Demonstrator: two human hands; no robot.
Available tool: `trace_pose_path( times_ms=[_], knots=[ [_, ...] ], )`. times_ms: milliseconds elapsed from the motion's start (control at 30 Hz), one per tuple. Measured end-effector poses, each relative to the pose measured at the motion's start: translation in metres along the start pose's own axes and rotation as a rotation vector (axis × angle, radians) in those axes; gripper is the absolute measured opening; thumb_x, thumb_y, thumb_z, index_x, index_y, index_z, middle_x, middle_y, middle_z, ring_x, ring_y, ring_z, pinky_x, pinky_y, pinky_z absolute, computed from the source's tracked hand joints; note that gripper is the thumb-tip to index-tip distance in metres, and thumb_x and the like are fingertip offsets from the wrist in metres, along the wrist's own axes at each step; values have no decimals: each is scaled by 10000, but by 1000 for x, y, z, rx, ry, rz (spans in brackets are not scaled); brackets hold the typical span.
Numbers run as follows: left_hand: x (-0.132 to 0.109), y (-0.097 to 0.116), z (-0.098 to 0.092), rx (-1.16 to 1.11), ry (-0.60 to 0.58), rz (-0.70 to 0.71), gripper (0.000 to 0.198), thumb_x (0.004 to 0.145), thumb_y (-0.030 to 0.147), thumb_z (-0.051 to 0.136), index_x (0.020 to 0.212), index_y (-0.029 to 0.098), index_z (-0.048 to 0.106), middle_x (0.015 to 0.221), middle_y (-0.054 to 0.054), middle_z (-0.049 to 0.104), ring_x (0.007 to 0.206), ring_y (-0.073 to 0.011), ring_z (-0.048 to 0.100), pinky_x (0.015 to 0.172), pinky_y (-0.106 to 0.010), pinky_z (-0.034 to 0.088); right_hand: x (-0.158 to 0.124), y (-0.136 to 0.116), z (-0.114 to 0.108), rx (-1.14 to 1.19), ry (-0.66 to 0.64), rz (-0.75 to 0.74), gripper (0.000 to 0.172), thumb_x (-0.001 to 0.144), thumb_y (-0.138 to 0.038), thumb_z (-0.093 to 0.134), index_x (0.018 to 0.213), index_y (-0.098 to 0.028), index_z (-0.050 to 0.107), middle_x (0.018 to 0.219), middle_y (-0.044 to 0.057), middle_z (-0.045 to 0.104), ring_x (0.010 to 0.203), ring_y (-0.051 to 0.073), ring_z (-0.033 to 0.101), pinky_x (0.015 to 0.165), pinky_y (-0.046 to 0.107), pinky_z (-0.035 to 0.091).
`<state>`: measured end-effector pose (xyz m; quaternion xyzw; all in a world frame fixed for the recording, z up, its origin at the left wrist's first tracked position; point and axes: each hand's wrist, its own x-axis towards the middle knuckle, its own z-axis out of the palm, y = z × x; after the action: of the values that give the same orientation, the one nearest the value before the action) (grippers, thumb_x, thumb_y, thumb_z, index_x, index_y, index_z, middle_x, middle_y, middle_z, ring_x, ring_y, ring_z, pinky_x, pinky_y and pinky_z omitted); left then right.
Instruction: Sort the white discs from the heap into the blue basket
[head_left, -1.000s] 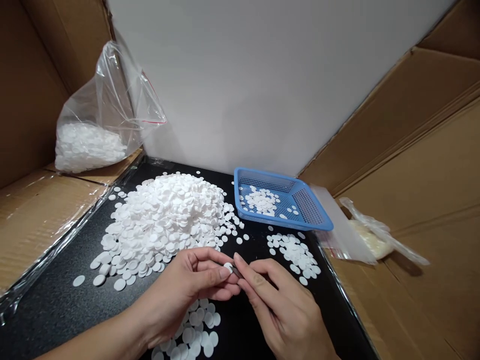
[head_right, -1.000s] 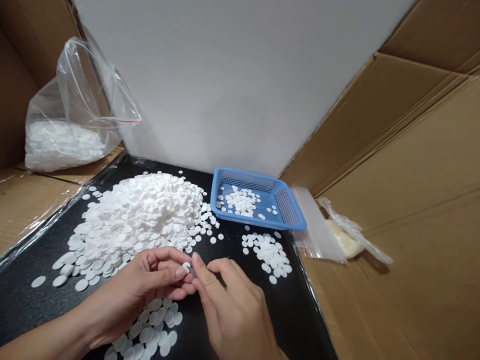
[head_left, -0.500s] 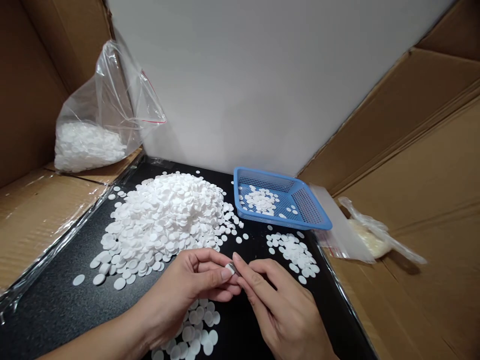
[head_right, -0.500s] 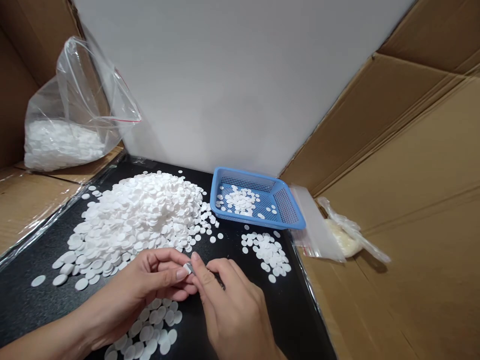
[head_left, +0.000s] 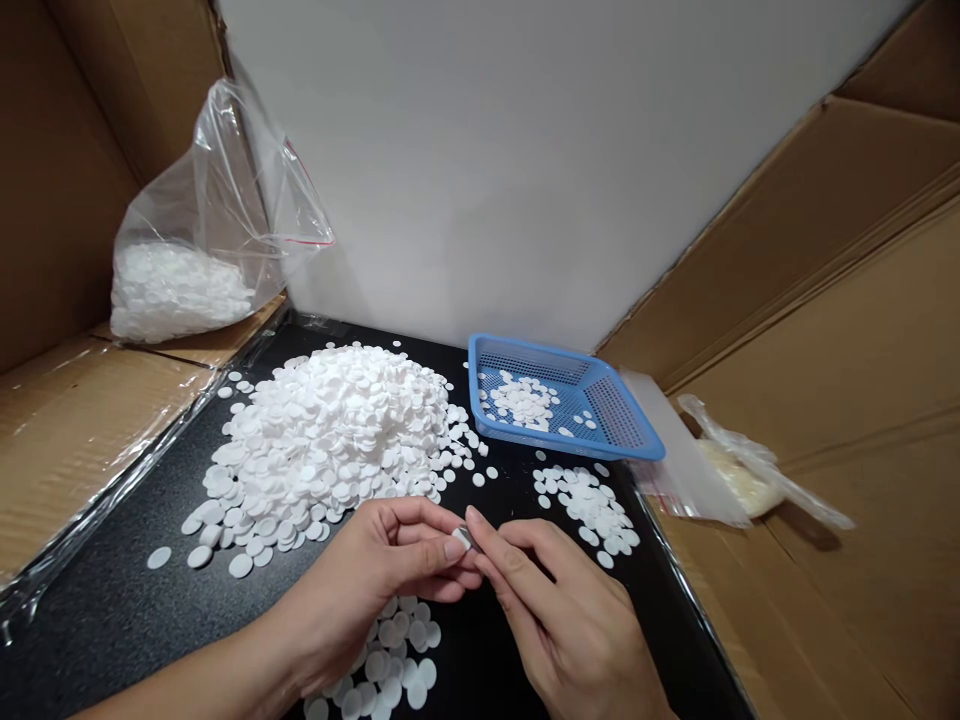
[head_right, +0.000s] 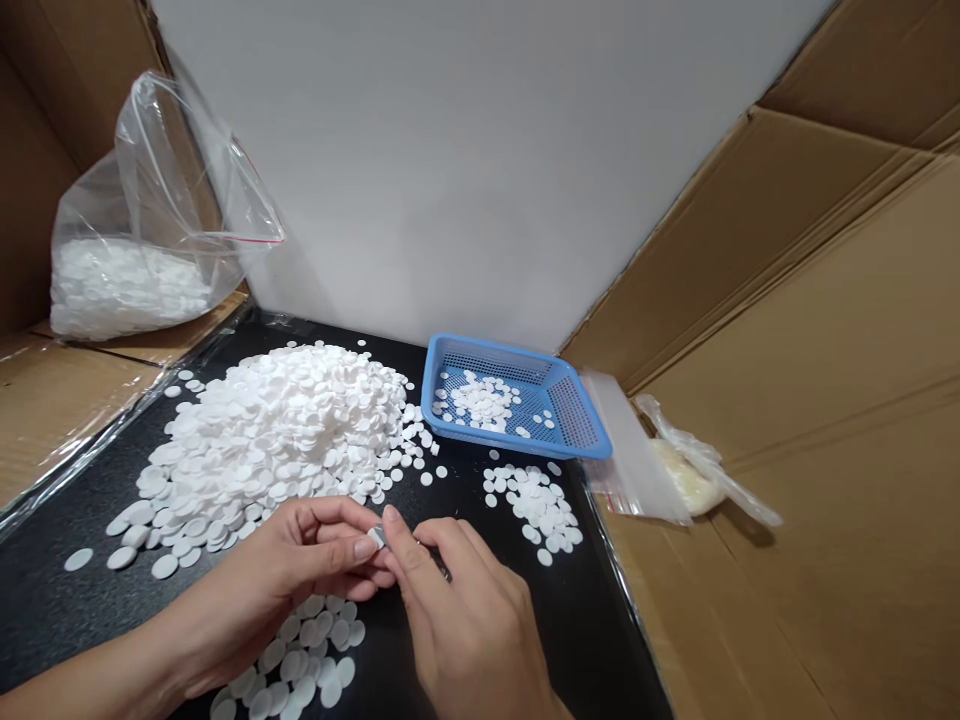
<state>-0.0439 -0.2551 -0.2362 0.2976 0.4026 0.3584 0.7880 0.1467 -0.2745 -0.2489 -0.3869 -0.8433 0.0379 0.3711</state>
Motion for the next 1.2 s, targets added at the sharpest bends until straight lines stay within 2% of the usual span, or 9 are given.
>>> trace_pose_path(
  times_ms=[400, 600, 833, 1200],
  knots=[
    [-2, 5, -2, 101, -2, -10, 316, 706, 389, 878, 863, 131, 785, 828, -85, 794, 785, -152, 719, 722, -205, 543, 1, -1, -3, -24, -9, -10, 405, 966, -33, 498, 1338, -126, 627, 847, 86, 658, 732, 165, 627, 595, 236, 540],
    [-3, 9, -5, 156, -14, -19, 278, 707, 346, 876, 877, 138, 807, 792, -73, 796, 738, -134, 705, 702, -196, 537, 2, 0, -7, -30, -42, -27, 388, 958, -26, 494, 1299, -120, 652, 838, 82, 659, 731, 167, 627, 596, 245, 537],
    [-3, 14, -7, 126, -40, -78, 258, 703, 314, 882, 876, 139, 804, 801, -77, 802, 737, -141, 729, 704, -201, 553, 4, 1, -10, 117, -47, 72, 345, 991, -97, 508, 1304, -147, 644, 845, 64, 645, 720, 151, 628, 603, 241, 539],
    [-6, 16, -6, 142, -77, -98, 261, 707, 348, 873, 833, 133, 798, 771, -67, 791, 731, -145, 735, 687, -201, 555, 7, 1, -13, 110, -105, 6, 378, 989, -85, 492, 1324, -175, 641, 835, 62, 665, 717, 156, 632, 592, 248, 553]
  ],
)
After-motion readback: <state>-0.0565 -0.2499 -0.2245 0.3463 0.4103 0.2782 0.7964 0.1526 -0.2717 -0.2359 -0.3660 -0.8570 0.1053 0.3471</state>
